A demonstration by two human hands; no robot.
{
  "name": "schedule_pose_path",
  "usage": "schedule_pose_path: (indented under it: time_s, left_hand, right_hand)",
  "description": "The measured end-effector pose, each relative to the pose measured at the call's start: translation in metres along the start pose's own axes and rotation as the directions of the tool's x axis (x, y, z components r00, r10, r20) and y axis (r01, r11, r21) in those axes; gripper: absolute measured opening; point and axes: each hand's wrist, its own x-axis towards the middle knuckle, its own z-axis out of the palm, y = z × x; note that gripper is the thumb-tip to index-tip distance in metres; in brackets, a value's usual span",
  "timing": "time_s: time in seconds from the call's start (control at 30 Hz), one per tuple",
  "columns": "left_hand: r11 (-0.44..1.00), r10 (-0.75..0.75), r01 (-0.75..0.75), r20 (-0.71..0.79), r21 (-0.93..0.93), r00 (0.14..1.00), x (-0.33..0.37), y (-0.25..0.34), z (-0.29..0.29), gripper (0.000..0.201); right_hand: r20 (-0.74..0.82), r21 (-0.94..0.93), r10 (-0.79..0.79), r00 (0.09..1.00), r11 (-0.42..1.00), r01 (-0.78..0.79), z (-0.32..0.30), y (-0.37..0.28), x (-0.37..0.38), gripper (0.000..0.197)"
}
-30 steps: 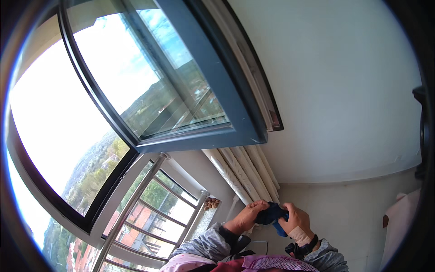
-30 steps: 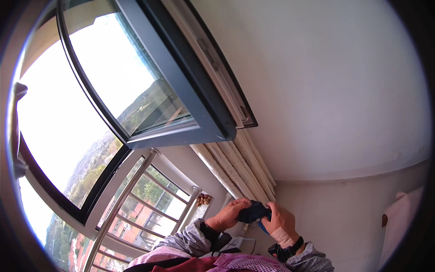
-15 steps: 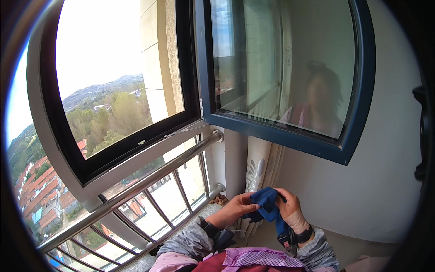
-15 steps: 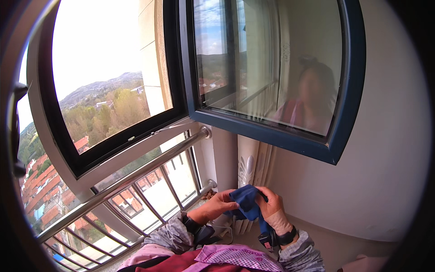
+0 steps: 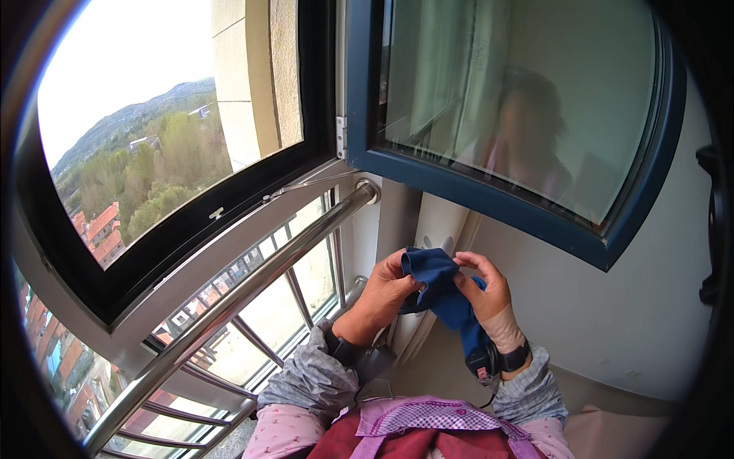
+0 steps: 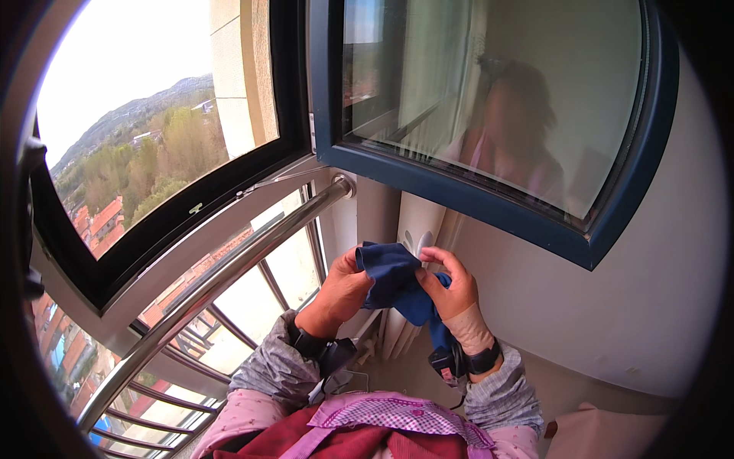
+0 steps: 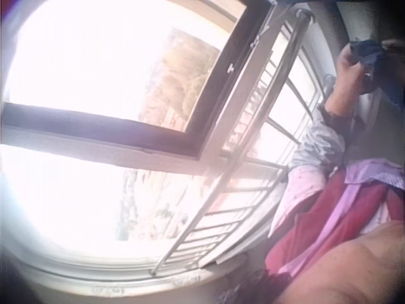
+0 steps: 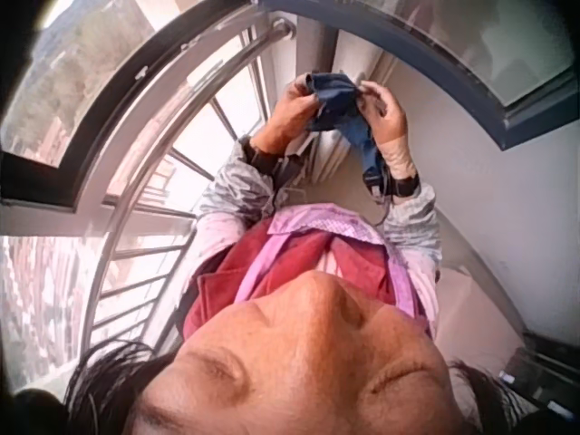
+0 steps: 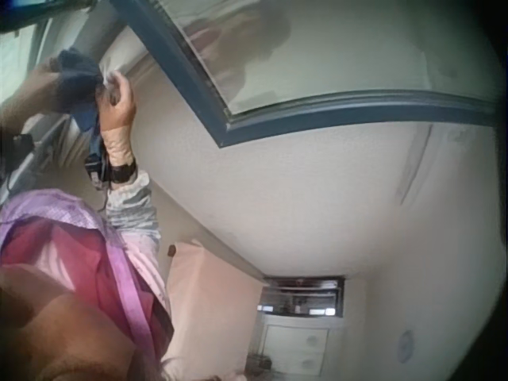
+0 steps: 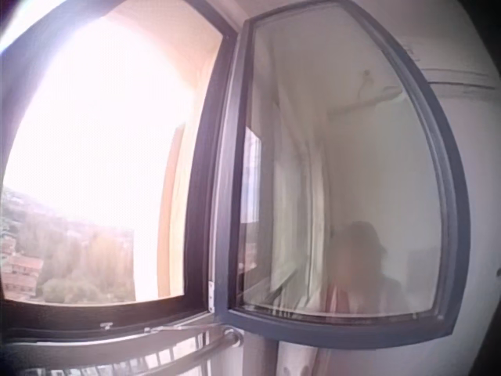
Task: The person cleans a curved window pane using a blue cloth. They wipe the glass surface and the frame repeatedly, moving the cloth across different sections of the window.
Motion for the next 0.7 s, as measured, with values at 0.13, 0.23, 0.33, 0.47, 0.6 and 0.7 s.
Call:
schedule_pose_path:
  time_s: [0.13,0.23,0.33,0.47,0.6,0.7]
  left_hand:
    - [0.984,0.133,-0.112,-0.155,0.139,0.979,0.003,-0.006,0.018,0.025]
    - [0.822,0.379,-0.263,-0.14,0.505,0.915,0.003,-0.013,0.041,0.025]
    - [0.622,0.418,-0.241,-0.056,0.745,0.907,-0.001,-0.014,0.057,0.031]
    - [0.893,0.19,-0.082,-0.204,0.442,0.96,-0.004,-0.011,0.066,0.051]
    - [0.933,0.139,-0.05,-0.228,0.357,0.964,-0.002,-0.008,0.065,0.046]
    - [0.924,0.149,-0.031,-0.282,0.381,0.948,-0.003,-0.006,0.06,0.034]
  right_hand:
    - [-0.081,-0.113,-0.165,0.983,0.981,0.155,0.008,-0.004,-0.009,0.048]
    - [-0.023,-0.245,-0.34,0.94,0.914,0.325,0.006,-0.006,-0.011,0.048]
    - [-0.026,0.07,-0.121,0.992,0.99,0.123,-0.007,-0.002,-0.003,0.035]
    - [0.174,0.251,-0.008,0.985,0.967,-0.037,-0.033,0.008,0.003,0.029]
    - [0.267,0.358,0.051,0.962,0.922,-0.148,-0.054,0.018,0.004,0.027]
    - [0.29,0.394,0.043,0.956,0.905,-0.16,-0.066,0.024,0.006,0.025]
